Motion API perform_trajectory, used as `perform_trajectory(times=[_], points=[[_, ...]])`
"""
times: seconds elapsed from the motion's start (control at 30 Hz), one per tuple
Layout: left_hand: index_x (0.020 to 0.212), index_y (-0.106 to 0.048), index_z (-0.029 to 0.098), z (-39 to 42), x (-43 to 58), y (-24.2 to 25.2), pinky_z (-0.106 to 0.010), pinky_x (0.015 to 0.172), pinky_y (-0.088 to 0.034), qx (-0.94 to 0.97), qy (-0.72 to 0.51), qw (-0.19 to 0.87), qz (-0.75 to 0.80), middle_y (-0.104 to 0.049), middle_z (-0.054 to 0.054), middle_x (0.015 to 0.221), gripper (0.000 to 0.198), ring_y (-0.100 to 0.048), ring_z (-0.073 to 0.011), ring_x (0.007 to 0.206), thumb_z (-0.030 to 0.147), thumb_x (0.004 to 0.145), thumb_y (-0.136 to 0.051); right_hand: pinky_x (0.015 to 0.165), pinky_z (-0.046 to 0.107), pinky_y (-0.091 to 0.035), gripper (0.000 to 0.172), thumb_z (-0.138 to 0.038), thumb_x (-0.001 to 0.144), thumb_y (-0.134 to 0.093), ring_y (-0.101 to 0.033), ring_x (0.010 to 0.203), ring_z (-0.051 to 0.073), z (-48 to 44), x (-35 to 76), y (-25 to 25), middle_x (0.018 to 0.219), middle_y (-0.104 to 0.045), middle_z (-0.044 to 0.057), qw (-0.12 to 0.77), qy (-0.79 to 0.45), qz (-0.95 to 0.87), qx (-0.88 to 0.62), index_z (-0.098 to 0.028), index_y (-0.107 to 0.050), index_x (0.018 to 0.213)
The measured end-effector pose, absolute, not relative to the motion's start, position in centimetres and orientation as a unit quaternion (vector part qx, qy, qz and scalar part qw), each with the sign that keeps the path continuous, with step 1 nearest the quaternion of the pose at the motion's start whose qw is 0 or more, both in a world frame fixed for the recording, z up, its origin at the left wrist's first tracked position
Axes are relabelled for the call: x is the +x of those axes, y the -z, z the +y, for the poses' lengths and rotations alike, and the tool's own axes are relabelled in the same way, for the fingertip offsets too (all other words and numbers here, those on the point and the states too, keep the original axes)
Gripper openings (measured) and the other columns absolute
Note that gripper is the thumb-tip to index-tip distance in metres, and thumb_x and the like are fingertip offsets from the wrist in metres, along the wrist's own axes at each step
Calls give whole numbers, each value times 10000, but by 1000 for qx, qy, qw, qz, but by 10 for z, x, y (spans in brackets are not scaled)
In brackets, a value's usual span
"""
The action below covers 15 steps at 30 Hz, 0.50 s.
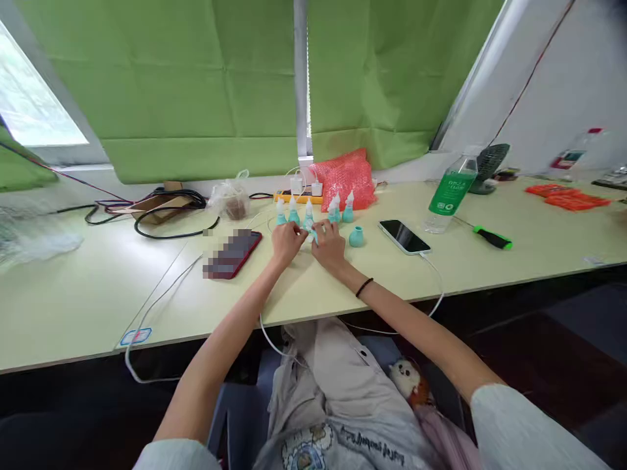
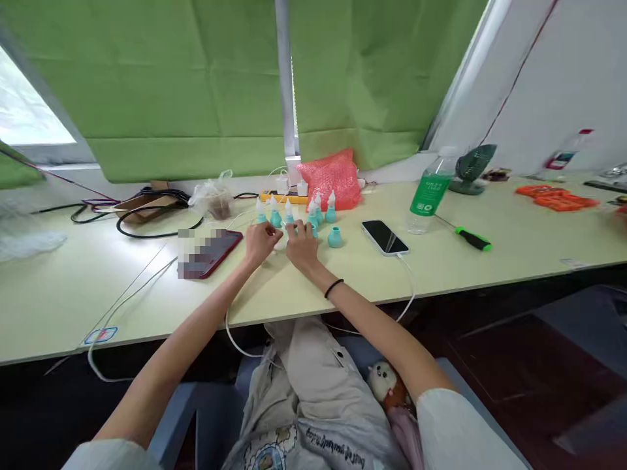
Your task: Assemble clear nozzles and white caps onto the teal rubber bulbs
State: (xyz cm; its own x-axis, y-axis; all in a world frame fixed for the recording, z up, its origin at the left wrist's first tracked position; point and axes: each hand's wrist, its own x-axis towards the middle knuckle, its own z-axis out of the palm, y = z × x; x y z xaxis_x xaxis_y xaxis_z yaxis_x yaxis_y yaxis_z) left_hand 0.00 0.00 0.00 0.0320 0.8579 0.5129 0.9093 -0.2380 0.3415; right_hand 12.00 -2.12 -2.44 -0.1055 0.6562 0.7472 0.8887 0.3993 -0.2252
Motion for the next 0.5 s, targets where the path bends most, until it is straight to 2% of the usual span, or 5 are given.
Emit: perform_trajectory(times=[0.13,0.27,0.5], points=[[799,-634,116,6,-14,-1,-275,669,-412,-725,301,25,-619,-654,-86,772,258,-587,-196,750,273,717,-446,684,334,-415,279,-102,698,-428,-393,970,248,-19,126,22,986,-498,96,420,131,-734,-517,-171,-483,963],[739,-625,126,9,-14,4,-285,670,-433,-761,249,-12,-599,-637,-49,731,172,-581,-170,727,260,731,-516,734,324,-408,222,-141,699,-436,-439,927,220,-18,124,24,936,-522,80,439,112,-746,-488,-174,-474,915],[958,-535,127,12,-12,10,-339,721,-463,-780,231,-55,-579,-565,-57,946,230,-553,-146,817,295,822,-457,718,309,-413,217,-202,691,-450,-519,841,203,-13,122,30,880,-561,70,474,68,-754,-450,-176,-444,907]])
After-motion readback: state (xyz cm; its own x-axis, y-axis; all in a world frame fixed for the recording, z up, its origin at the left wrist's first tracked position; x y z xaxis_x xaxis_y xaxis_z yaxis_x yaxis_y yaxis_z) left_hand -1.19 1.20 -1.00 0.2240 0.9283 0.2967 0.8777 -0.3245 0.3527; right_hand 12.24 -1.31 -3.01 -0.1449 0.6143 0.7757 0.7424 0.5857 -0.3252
